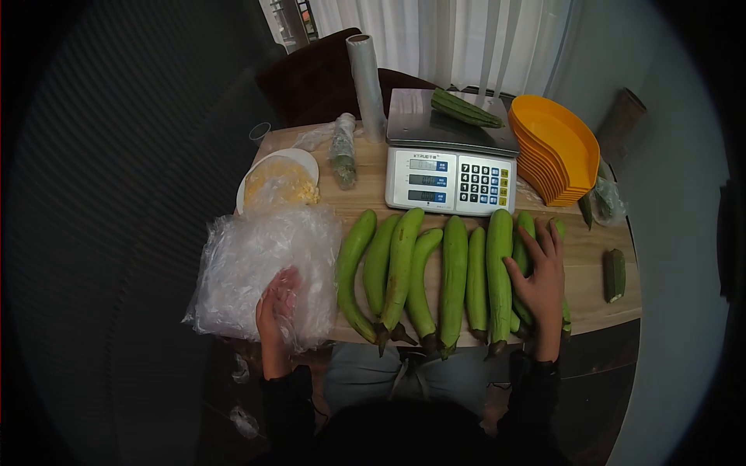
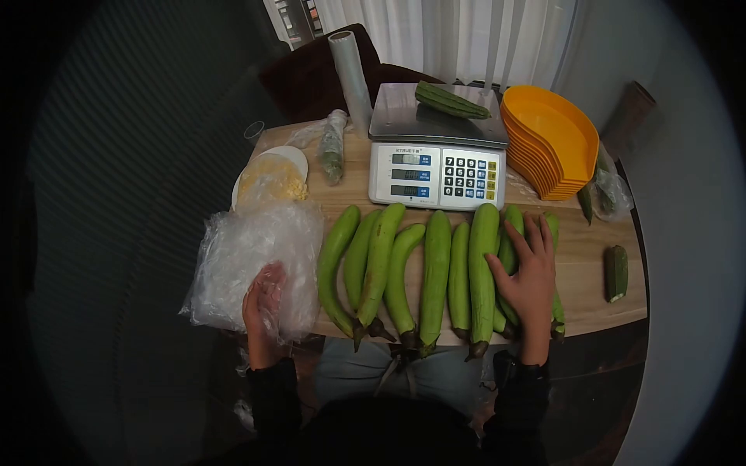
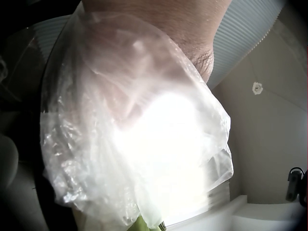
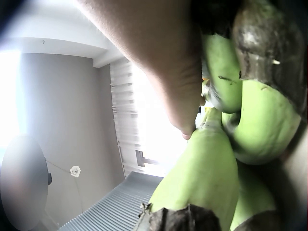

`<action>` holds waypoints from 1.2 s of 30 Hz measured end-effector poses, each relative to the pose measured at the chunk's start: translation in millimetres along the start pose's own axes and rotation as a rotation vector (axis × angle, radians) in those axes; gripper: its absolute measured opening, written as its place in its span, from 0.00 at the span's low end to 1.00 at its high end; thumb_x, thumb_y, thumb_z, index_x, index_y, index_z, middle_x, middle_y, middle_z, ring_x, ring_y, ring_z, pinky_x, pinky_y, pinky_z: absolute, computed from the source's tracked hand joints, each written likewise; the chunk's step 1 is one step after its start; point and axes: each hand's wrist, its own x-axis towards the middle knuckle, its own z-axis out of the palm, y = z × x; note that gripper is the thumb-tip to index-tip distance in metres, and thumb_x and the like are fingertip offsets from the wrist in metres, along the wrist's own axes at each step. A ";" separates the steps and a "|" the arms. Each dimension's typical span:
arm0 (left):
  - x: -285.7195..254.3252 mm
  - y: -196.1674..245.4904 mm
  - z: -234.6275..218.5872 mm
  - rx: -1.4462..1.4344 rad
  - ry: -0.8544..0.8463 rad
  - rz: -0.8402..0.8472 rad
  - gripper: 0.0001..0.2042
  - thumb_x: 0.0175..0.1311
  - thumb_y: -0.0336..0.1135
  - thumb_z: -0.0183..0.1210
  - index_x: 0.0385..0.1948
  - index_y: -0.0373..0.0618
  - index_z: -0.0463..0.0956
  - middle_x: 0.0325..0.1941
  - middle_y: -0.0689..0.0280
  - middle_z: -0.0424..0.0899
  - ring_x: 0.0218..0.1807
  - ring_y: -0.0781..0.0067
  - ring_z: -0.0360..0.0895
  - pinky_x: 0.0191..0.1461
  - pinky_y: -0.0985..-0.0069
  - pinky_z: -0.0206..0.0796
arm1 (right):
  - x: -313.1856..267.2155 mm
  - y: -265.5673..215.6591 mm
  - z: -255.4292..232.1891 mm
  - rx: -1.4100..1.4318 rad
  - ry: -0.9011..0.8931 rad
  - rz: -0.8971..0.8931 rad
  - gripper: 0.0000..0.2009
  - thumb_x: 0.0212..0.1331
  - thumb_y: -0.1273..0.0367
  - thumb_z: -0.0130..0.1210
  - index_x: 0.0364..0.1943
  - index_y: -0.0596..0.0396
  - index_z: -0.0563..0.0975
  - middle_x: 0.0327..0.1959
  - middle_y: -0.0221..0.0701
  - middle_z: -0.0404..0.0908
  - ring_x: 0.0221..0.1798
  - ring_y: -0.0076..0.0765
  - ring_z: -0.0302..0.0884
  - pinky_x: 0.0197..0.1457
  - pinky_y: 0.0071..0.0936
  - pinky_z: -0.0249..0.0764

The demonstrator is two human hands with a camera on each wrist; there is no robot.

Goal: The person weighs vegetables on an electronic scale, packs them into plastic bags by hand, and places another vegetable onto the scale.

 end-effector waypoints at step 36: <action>1.3 -4.4 -7.5 0.000 -0.006 0.021 0.28 0.83 0.42 0.49 0.72 0.23 0.66 0.74 0.42 0.74 0.75 0.49 0.73 0.82 0.58 0.60 | 1.5 -3.9 -3.3 -0.006 -0.021 0.000 0.28 0.60 0.61 0.69 0.65 0.55 0.81 0.75 0.47 0.72 0.84 0.63 0.57 0.81 0.55 0.61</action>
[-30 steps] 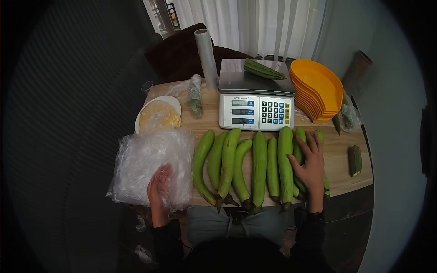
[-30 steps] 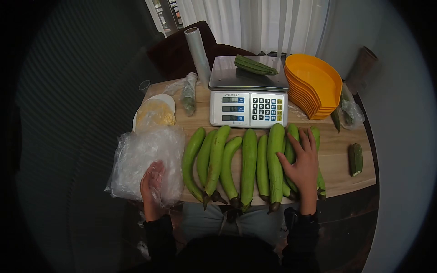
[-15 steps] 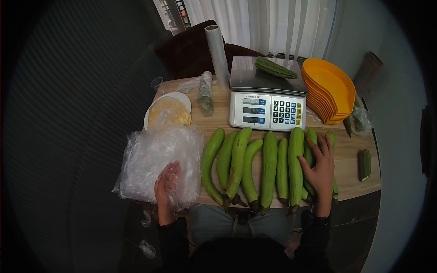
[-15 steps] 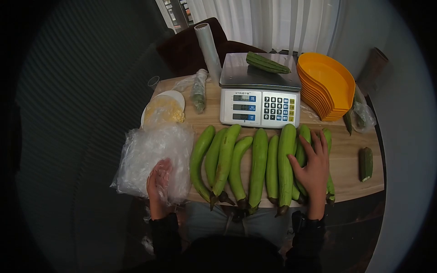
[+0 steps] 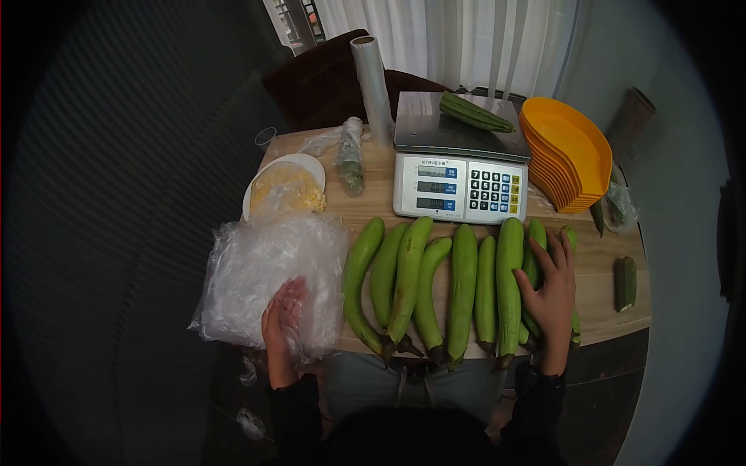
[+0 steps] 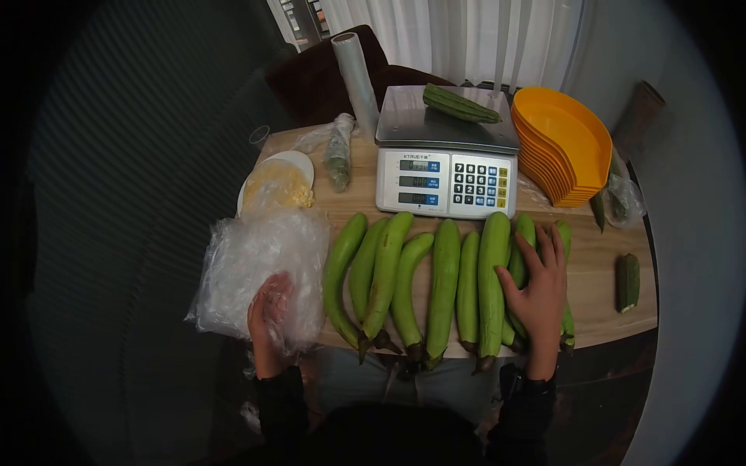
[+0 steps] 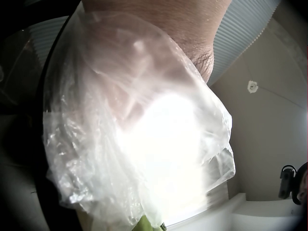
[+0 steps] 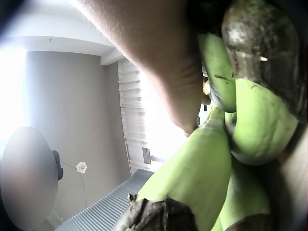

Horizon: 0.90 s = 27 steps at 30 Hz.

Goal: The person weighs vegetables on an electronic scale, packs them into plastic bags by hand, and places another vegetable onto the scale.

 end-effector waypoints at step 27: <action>-0.4 -4.2 0.6 -0.006 0.038 0.022 0.28 0.83 0.41 0.48 0.70 0.21 0.66 0.73 0.40 0.74 0.76 0.46 0.72 0.83 0.54 0.60 | -2.7 2.2 0.0 0.021 0.020 -0.009 0.27 0.61 0.61 0.70 0.64 0.54 0.82 0.74 0.48 0.73 0.83 0.64 0.58 0.80 0.56 0.63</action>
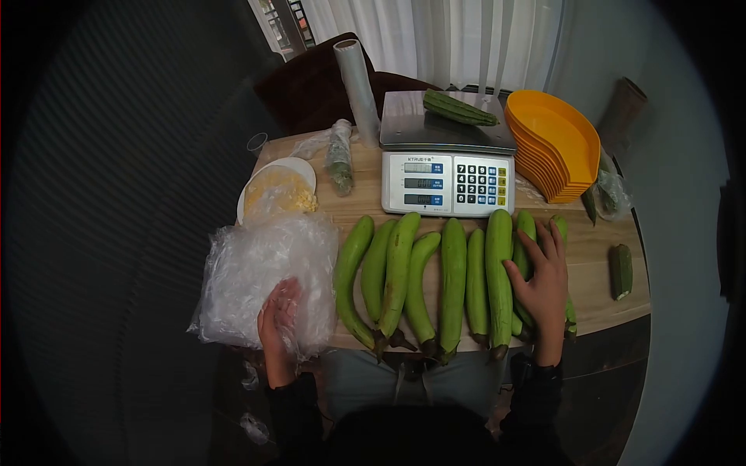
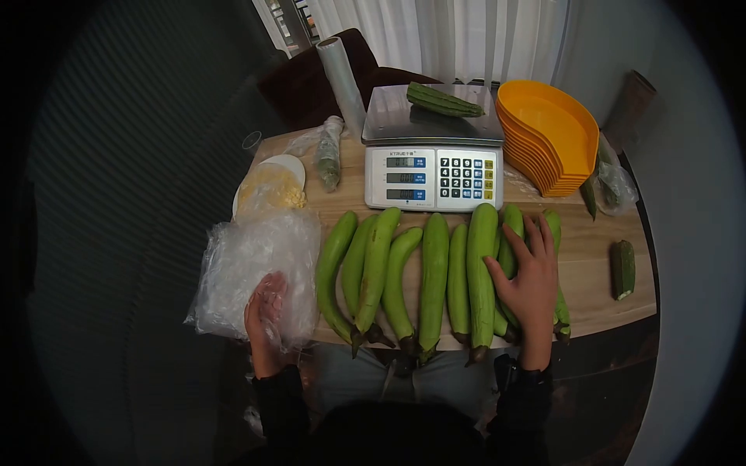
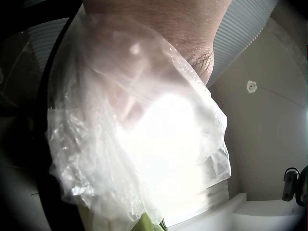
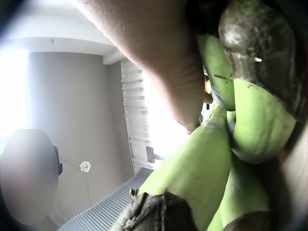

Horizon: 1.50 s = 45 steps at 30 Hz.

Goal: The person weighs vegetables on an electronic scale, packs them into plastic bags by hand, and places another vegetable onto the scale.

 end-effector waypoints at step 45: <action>-5.5 0.0 7.5 0.266 0.057 -0.035 0.27 0.86 0.44 0.43 0.72 0.30 0.69 0.71 0.50 0.80 0.72 0.60 0.76 0.80 0.64 0.61 | 17.2 10.1 -16.0 -0.051 -0.176 -0.041 0.40 0.64 0.59 0.67 0.79 0.54 0.65 0.80 0.52 0.63 0.86 0.64 0.49 0.86 0.53 0.51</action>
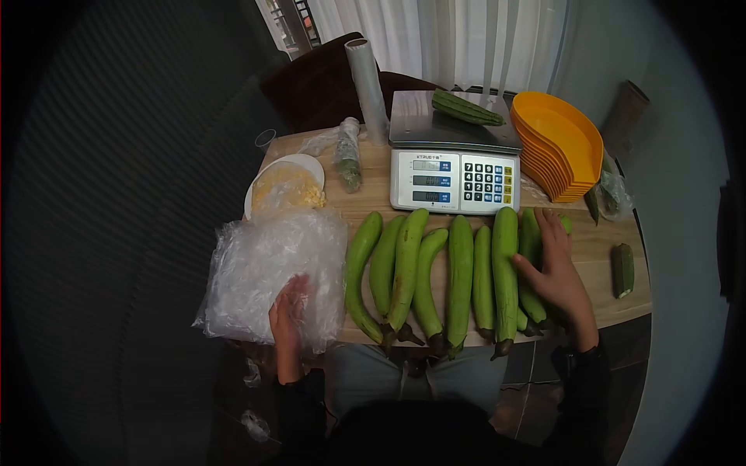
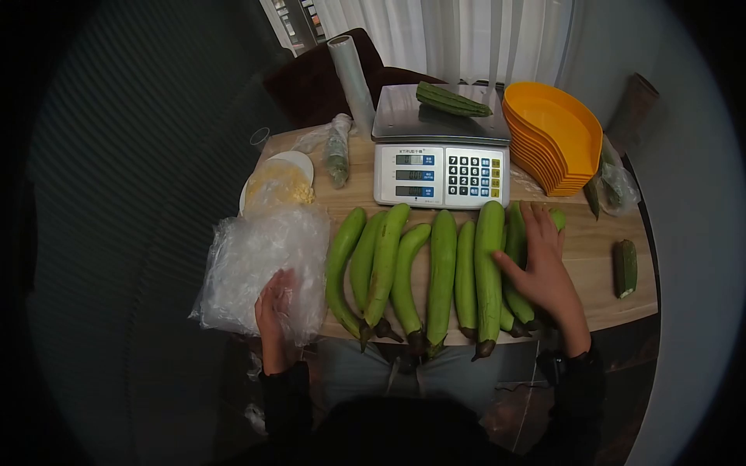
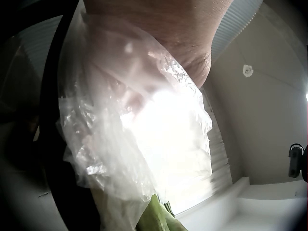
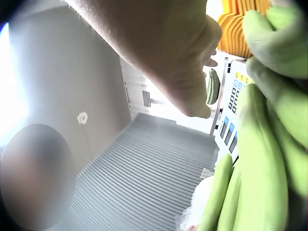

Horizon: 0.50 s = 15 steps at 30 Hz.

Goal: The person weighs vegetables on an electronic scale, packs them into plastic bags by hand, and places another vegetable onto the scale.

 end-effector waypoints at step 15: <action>-0.3 -9.1 0.4 0.057 -0.105 0.153 0.26 0.89 0.42 0.38 0.70 0.24 0.69 0.71 0.45 0.80 0.73 0.55 0.76 0.80 0.63 0.63 | 264.8 -29.6 52.0 -0.241 0.027 -0.058 0.21 0.72 0.57 0.61 0.57 0.60 0.78 0.54 0.49 0.86 0.58 0.54 0.84 0.61 0.51 0.79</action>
